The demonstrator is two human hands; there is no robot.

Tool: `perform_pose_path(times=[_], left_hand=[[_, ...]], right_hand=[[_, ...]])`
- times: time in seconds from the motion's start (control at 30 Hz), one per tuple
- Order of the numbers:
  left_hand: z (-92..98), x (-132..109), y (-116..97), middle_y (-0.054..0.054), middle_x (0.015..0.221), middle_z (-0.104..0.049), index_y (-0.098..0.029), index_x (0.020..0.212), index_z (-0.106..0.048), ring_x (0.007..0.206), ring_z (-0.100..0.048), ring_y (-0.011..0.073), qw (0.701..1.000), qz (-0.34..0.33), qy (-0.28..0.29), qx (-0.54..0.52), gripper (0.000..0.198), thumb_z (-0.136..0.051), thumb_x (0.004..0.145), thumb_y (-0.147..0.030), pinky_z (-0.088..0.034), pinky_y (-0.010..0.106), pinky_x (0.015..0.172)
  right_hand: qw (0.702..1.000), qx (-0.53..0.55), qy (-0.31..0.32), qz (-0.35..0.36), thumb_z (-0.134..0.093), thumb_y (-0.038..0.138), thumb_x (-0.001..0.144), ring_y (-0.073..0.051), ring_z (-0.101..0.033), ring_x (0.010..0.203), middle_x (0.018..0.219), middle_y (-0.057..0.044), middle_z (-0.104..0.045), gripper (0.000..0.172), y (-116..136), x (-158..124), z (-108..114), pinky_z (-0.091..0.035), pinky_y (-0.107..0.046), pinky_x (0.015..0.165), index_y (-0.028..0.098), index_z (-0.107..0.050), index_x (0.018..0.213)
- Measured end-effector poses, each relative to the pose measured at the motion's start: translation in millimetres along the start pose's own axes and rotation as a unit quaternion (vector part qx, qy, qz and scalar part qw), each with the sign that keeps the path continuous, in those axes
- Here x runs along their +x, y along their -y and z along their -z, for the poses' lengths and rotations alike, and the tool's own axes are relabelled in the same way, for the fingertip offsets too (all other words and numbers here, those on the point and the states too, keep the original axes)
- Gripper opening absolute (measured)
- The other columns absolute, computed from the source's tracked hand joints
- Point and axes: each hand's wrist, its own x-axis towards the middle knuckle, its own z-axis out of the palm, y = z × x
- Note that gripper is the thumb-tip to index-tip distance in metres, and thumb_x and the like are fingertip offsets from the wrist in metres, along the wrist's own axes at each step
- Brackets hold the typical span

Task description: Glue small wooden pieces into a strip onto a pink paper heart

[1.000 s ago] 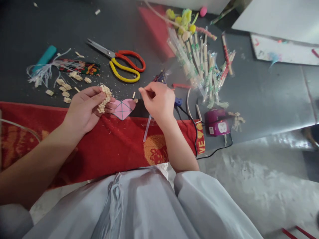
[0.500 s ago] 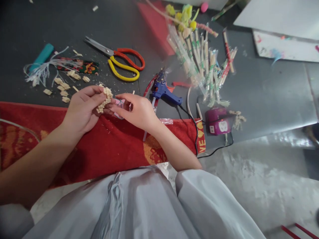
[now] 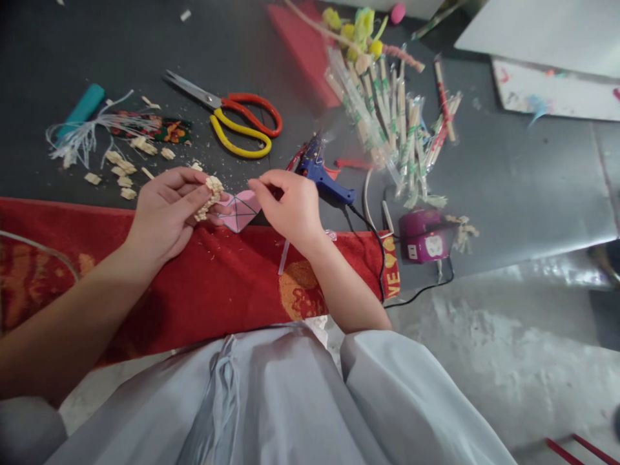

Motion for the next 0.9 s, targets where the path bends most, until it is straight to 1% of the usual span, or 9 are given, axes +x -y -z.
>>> perform_pose_path(times=[0.13,0.3,0.4,0.43,0.53,0.63,0.67,0.8,0.9], left_hand=[[1.1,1,0,0.002,0.080,-0.078,-0.023,0.096,-0.070,0.071,-0.081,0.0233,1.000,0.004,-0.005,-0.008,0.047,-0.103,0.074,-0.049,-0.061,0.025,0.050],[0.5,2,-2,0.002,0.081,-0.078,-0.023,0.098,-0.068,0.070,-0.081,0.0224,1.000,0.009,-0.001,-0.005,0.050,-0.102,0.075,-0.052,-0.061,0.026,0.050],[-0.1,2,-4,0.001,0.081,-0.079,-0.023,0.097,-0.068,0.067,-0.079,0.0216,1.000,0.019,-0.006,-0.007,0.059,-0.106,0.068,-0.058,-0.060,0.027,0.049],[-0.2,2,-5,0.001,0.081,-0.079,-0.024,0.097,-0.068,0.068,-0.079,0.0214,1.000,0.023,-0.007,-0.006,0.062,-0.107,0.066,-0.060,-0.060,0.027,0.049],[-0.4,2,-7,0.000,0.082,-0.080,-0.024,0.097,-0.067,0.067,-0.078,0.0208,0.999,0.036,-0.001,-0.010,0.071,-0.110,0.059,-0.066,-0.061,0.029,0.050],[-1.9,3,-11,-0.002,0.078,-0.080,-0.025,0.093,-0.067,0.062,-0.075,0.0182,0.998,0.054,-0.004,-0.020,0.075,-0.113,0.050,-0.066,-0.061,0.027,0.048],[-2.8,2,-12,-0.002,0.076,-0.080,-0.025,0.092,-0.067,0.059,-0.074,0.0171,0.998,0.057,-0.010,-0.023,0.075,-0.113,0.048,-0.065,-0.060,0.027,0.047],[-6.3,1,-15,-0.002,0.076,-0.080,-0.025,0.090,-0.068,0.055,-0.071,0.0161,0.997,0.064,-0.027,-0.029,0.078,-0.115,0.041,-0.064,-0.060,0.027,0.045],[-6.1,1,-14,-0.002,0.077,-0.079,-0.024,0.091,-0.071,0.059,-0.074,0.0187,0.998,0.057,-0.020,-0.028,0.076,-0.115,0.043,-0.064,-0.061,0.029,0.046]], right_hand=[[0.992,-0.093,-0.083,0.012,-0.063,0.044,0.109,-0.013,-0.058,0.069,0.071,0.002,-0.063,0.039,-23,7,24,-0.047,-0.031,0.070,0.023,-0.067,0.076],[0.980,-0.151,-0.128,0.003,-0.064,0.037,0.107,-0.017,-0.065,0.075,0.077,0.000,-0.067,0.029,-36,11,43,-0.053,-0.036,0.076,0.024,-0.075,0.084],[0.986,-0.139,-0.087,0.021,-0.072,0.019,0.093,-0.016,-0.066,0.075,0.082,-0.001,-0.073,0.009,-28,9,35,-0.054,-0.034,0.076,0.022,-0.081,0.090],[0.988,-0.132,-0.066,0.038,-0.072,0.014,0.089,-0.015,-0.066,0.074,0.082,0.000,-0.074,0.012,-23,7,31,-0.053,-0.033,0.076,0.021,-0.081,0.092],[0.991,-0.113,-0.019,0.075,-0.072,0.023,0.097,-0.014,-0.062,0.071,0.084,0.000,-0.073,0.009,-11,2,15,-0.051,-0.030,0.074,0.021,-0.080,0.100],[0.992,-0.094,0.013,0.088,-0.063,0.042,0.110,-0.013,-0.056,0.066,0.069,0.000,-0.063,0.040,-3,-3,2,-0.044,-0.029,0.068,0.020,-0.070,0.077],[0.992,-0.081,0.021,0.092,-0.064,0.042,0.109,-0.012,-0.056,0.065,0.068,0.001,-0.062,0.042,-1,-4,-1,-0.042,-0.029,0.067,0.020,-0.068,0.074],[0.995,-0.005,0.036,0.098,-0.074,0.021,0.098,-0.011,-0.059,0.071,0.079,0.002,-0.069,0.006,3,-6,-8,-0.047,-0.026,0.070,0.019,-0.079,0.094],[0.995,0.027,0.056,0.076,-0.079,0.027,0.098,-0.011,-0.060,0.071,0.080,0.003,-0.071,0.012,4,-6,-12,-0.050,-0.026,0.072,0.020,-0.083,0.106]])
